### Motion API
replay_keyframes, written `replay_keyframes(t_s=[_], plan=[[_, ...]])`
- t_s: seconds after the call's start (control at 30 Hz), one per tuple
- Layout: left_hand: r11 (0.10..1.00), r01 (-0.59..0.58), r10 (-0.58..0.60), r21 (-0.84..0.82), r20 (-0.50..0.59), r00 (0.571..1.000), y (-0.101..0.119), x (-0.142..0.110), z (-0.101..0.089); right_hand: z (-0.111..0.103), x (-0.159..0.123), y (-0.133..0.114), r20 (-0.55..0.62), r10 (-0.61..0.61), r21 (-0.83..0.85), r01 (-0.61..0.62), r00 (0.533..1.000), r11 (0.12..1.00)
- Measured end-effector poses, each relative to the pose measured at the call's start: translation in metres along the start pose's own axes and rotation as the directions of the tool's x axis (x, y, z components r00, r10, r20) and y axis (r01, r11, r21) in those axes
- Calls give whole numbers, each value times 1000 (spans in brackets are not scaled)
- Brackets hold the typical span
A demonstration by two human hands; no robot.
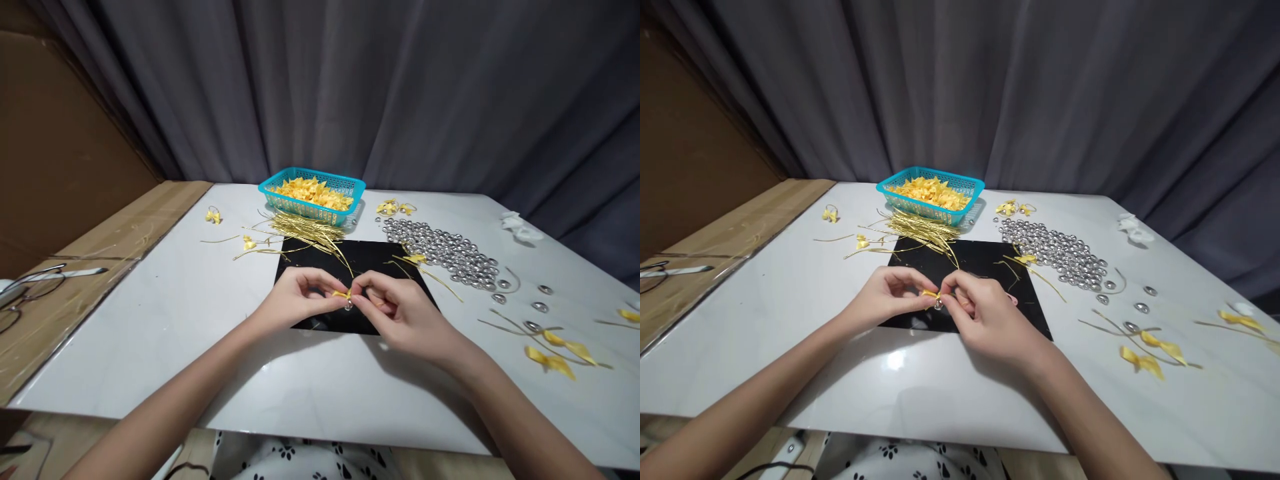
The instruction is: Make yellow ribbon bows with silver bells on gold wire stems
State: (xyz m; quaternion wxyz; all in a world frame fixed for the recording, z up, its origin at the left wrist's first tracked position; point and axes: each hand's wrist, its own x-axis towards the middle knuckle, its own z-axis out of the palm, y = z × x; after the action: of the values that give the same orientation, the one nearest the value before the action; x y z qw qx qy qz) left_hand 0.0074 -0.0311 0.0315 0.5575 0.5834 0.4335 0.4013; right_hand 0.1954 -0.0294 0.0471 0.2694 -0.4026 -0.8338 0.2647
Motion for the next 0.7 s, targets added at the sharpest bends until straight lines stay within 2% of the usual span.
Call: replay_keyframes(t_s=[0.2, 0.7], plan=[[991, 60, -57, -116, 32, 998, 6, 0, 0, -4, 0, -1, -37, -43, 34, 44, 998, 998], [991, 59, -55, -122, 33, 998, 6, 1, -1, -3, 0, 0, -36, -39, -2, 39, 999, 999]])
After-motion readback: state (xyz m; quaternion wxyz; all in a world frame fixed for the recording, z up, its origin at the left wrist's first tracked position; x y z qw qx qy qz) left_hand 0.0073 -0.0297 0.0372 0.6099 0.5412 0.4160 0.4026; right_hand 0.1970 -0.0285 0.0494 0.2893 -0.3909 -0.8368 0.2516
